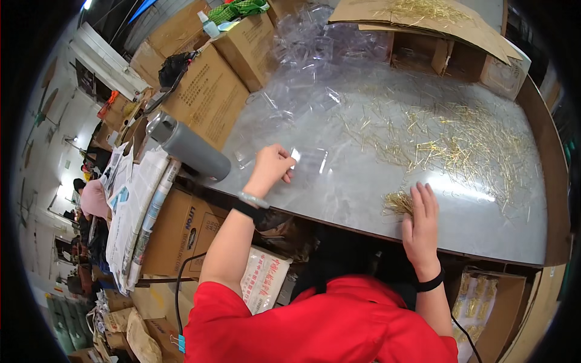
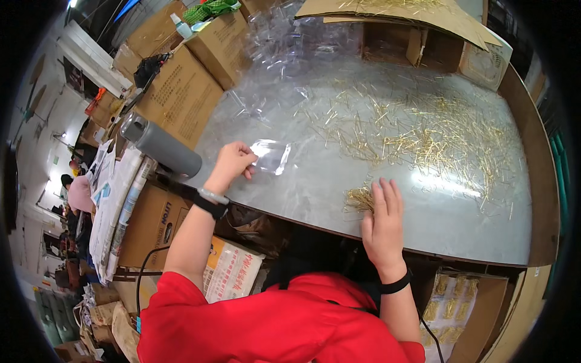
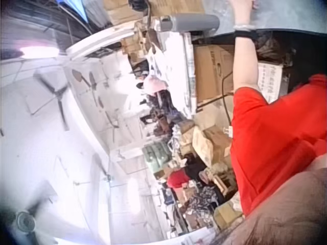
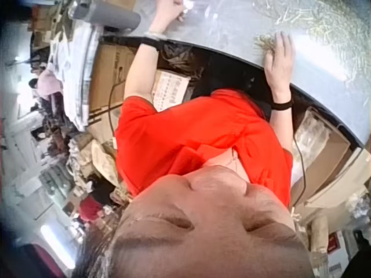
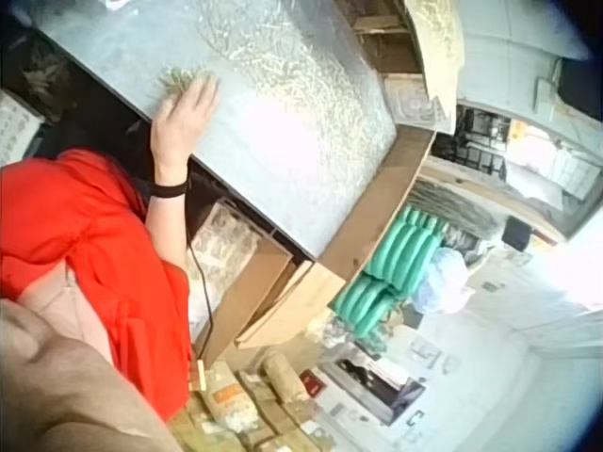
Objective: Packaging small gold-colored metallic items into small plastic bags.
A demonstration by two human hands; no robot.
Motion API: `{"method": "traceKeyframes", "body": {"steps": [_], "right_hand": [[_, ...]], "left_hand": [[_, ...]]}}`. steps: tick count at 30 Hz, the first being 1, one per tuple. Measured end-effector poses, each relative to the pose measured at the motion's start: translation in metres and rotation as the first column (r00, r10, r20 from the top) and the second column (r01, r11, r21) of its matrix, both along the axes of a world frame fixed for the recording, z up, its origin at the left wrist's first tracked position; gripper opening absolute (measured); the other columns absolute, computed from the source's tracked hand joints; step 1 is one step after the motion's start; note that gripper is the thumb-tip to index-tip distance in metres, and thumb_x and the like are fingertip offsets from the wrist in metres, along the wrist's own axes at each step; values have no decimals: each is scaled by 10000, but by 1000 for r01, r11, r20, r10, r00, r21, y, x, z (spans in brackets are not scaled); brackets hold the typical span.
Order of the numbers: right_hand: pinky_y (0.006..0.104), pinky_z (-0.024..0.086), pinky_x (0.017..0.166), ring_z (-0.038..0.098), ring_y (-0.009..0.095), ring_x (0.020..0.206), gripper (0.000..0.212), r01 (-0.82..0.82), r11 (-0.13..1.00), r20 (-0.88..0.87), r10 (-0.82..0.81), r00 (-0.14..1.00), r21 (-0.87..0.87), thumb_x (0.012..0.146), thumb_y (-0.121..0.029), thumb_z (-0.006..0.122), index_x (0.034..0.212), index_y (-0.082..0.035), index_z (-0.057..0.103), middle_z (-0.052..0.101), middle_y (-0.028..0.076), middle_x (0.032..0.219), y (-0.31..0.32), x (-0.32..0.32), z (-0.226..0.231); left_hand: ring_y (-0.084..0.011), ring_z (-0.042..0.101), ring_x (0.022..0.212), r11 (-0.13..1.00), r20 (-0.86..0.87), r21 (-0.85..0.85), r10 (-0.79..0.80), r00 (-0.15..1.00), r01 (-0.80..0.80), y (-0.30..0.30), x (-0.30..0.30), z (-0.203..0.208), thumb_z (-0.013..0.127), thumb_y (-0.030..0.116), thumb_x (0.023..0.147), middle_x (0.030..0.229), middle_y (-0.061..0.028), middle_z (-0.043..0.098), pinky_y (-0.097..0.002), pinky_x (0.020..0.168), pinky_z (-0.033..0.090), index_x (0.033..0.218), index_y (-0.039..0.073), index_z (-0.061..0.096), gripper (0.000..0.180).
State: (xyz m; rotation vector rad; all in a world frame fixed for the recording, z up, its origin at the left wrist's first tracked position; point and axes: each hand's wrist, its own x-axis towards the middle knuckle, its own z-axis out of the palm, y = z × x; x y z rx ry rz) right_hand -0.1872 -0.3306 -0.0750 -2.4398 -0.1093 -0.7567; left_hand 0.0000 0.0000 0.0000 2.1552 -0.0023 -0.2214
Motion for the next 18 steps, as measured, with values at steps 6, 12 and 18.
{"method": "traceKeyframes", "body": {"steps": [6, 12, 18], "right_hand": [[423, 499, 885, 610, 332, 1021, 466, -321, 947, 149, 321, 935, -29, 794, -98, 760, 1240, -40, 642, 618, 139, 1269, 42, -27, 53], [362, 513, 701, 632, 246, 802, 343, -485, 873, 65, 482, 874, 50, 765, -113, 812, 1080, -66, 687, 655, 66, 980, 64, -25, 39], [342, 533, 685, 653, 244, 791, 254, -555, 799, -3, 571, 821, 232, 813, -117, 798, 1045, -74, 704, 659, 62, 894, 64, -35, 43]], "left_hand": [[-155, 659, 567, 933, -127, -352, -126, 984, 74, -35, -103, 9, 640, 20, 886, 826, -134, 679, -269, 497, 535, 863, -26, 557, 98], [-181, 697, 597, 731, -264, -679, -330, 906, 69, -51, -163, -1, 601, -2, 930, 1142, -294, 684, -246, 440, 547, 822, 14, 484, 160], [-173, 695, 606, 747, -360, -663, -369, 857, 43, -52, -162, -10, 623, 49, 963, 1078, -237, 714, -241, 454, 546, 998, 6, 509, 127]]}}
